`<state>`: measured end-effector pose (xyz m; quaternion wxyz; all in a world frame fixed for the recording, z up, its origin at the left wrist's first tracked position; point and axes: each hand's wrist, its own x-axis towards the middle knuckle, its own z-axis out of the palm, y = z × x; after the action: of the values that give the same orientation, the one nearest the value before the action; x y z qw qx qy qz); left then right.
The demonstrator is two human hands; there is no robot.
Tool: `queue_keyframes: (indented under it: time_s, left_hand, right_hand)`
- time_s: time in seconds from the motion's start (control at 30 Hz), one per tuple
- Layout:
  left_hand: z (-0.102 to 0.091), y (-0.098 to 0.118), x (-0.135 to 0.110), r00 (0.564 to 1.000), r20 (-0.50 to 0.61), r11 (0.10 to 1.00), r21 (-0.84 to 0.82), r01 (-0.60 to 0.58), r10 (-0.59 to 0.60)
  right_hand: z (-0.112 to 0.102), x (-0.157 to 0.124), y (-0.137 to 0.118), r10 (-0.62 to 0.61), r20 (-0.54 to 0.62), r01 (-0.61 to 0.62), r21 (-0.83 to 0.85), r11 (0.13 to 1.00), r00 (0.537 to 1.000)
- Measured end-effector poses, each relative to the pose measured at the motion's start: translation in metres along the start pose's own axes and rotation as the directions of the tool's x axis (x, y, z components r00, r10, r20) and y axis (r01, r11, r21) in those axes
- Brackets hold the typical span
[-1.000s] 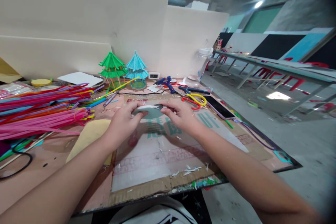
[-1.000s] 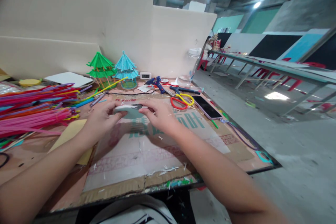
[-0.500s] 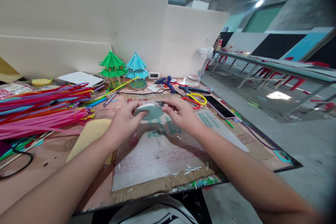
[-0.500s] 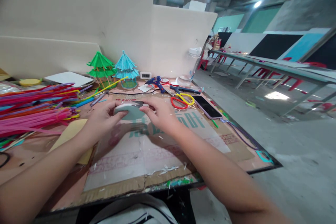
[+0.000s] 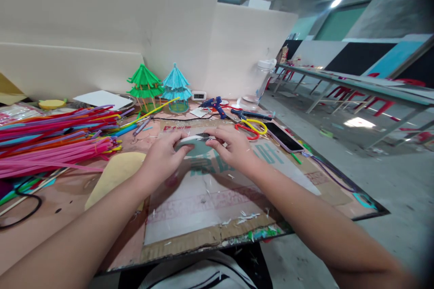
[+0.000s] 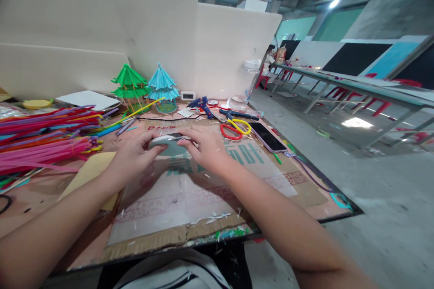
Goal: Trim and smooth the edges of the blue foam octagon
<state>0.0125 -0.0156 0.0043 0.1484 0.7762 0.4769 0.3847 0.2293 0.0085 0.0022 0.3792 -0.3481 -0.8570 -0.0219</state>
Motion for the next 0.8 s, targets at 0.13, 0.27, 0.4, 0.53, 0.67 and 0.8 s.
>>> queue_keyframes:
  time_s: [0.13,0.27,0.4,0.53,0.67,0.8]
  left_hand:
    - [0.0008,-0.0004,-0.0001,1.0,0.011,1.0,-0.021,0.005,-0.005]
    - [0.001,-0.0008,-0.0005,1.0,0.026,1.0,-0.024,0.017,-0.016]
    - [0.0006,-0.0021,0.0,1.0,0.017,1.0,-0.013,0.024,-0.023]
    - [-0.0004,-0.003,0.0007,0.999,-0.018,0.999,-0.013,0.035,-0.035]
    - [-0.0011,-0.0026,0.0004,1.0,-0.018,1.0,-0.008,0.026,-0.026]
    - [-0.0012,-0.0013,0.0,1.0,-0.01,1.0,0.021,0.008,-0.008]
  right_hand:
    - [0.001,0.0002,0.001,0.008,0.014,-0.008,0.021,1.0,1.0]
    - [0.001,0.0004,0.0002,0.031,0.035,-0.033,0.042,0.999,0.999]
    - [0.0017,0.0001,0.0008,0.053,0.016,-0.053,0.061,0.997,0.998]
    - [0.0025,0.0,0.0039,0.086,-0.007,-0.085,0.085,0.993,0.996]
    - [0.0031,0.0,0.0048,0.07,-0.015,-0.069,0.087,0.994,0.997]
    - [0.0035,-0.0003,0.0026,0.046,-0.003,-0.045,0.072,0.996,0.999]
